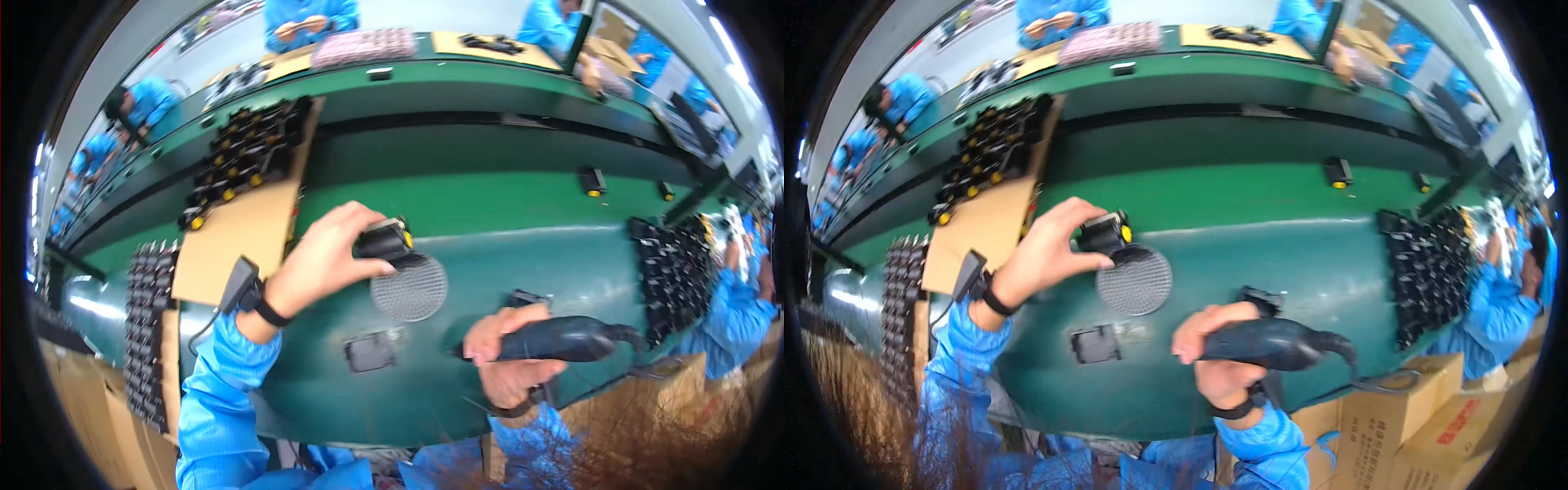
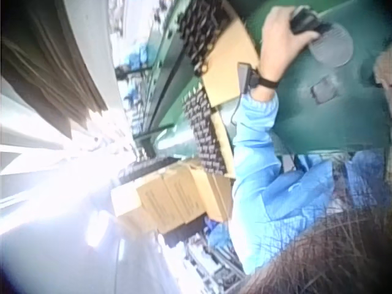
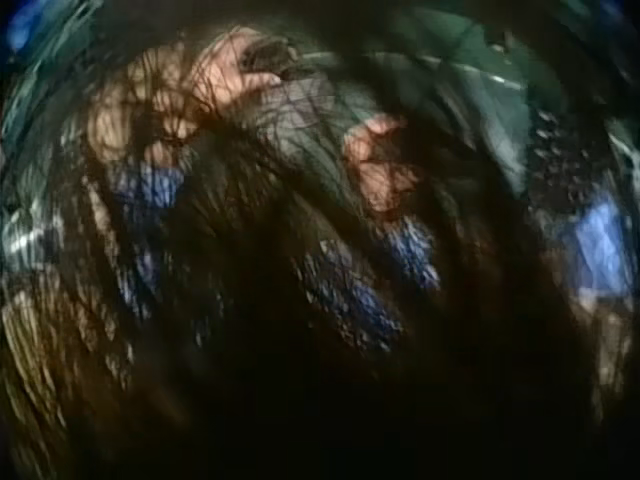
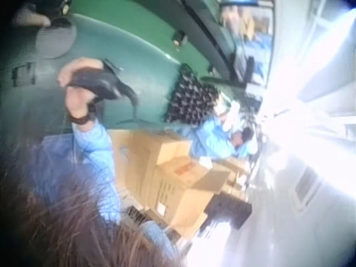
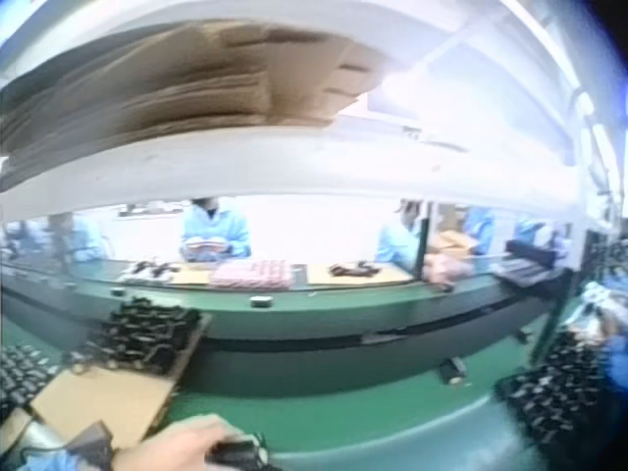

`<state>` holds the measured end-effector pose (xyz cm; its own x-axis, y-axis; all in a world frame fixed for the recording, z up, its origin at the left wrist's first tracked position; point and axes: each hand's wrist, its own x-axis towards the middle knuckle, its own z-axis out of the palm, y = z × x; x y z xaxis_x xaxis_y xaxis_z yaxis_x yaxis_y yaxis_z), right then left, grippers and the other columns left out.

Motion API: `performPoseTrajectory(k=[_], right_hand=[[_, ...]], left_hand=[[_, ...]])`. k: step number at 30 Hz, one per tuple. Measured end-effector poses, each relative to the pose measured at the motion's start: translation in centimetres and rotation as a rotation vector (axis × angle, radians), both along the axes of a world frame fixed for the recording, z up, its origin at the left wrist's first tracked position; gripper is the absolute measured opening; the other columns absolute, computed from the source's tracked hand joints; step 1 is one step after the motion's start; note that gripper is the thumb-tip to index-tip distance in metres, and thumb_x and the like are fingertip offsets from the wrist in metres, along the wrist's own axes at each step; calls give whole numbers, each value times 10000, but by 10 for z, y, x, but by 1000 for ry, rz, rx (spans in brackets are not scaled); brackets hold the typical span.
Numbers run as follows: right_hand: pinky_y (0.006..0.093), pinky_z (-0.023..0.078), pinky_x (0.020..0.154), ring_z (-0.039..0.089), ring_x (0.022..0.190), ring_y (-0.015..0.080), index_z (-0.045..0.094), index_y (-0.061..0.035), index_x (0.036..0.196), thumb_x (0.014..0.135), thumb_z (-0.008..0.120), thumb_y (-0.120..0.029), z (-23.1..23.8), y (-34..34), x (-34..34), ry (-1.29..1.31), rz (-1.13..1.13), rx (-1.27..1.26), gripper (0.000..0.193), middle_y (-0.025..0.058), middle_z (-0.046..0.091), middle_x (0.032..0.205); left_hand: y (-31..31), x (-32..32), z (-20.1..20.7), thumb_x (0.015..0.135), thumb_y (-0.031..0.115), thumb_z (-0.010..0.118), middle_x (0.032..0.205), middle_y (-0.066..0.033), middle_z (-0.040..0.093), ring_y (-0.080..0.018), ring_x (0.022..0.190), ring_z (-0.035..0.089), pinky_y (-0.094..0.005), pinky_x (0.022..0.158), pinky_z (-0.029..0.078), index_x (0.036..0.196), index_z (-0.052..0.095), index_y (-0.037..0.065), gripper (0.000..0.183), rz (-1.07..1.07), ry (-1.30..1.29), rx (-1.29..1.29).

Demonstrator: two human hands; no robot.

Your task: The person picks up black plastic components from a tray and uses an electric screwdriver to fasten parts on each component.

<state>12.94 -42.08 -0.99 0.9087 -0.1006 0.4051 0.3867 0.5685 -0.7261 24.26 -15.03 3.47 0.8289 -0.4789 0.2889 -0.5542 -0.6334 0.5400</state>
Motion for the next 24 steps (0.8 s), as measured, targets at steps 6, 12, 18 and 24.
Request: performPoseTrajectory(k=[6,12,18,24], right_hand=[[360,508,559,559,583,179,465,-76,1101,847,516,-938,-6,8,1,31,77,-33,899,37,532,731],[361,506,555,558,571,176,462,-75,1101,872,477,-938,-13,18,8,64,57,-92,892,47,540,749],[350,518,602,565,608,168,460,-94,1197,882,457,-931,14,47,29,70,-40,-203,895,34,528,774],[326,504,564,528,595,148,466,-82,1224,864,438,-960,17,68,55,27,37,-181,949,30,509,734]], left_hand=[[32,-116,-15,776,390,924,1166,-144,643,-359,1031,638,-435,915,552,1291,667,5,692,-27,-26,59],[26,-152,-45,762,392,921,1174,-102,615,-313,1029,606,-434,879,536,1267,675,31,668,35,-35,180],[40,-155,-57,811,366,880,1205,-108,599,-320,1055,598,-435,912,533,1335,655,34,660,5,-42,125],[48,-160,-61,839,341,852,1290,-109,600,-326,1118,599,-445,955,522,1472,604,44,741,-38,-26,108]])
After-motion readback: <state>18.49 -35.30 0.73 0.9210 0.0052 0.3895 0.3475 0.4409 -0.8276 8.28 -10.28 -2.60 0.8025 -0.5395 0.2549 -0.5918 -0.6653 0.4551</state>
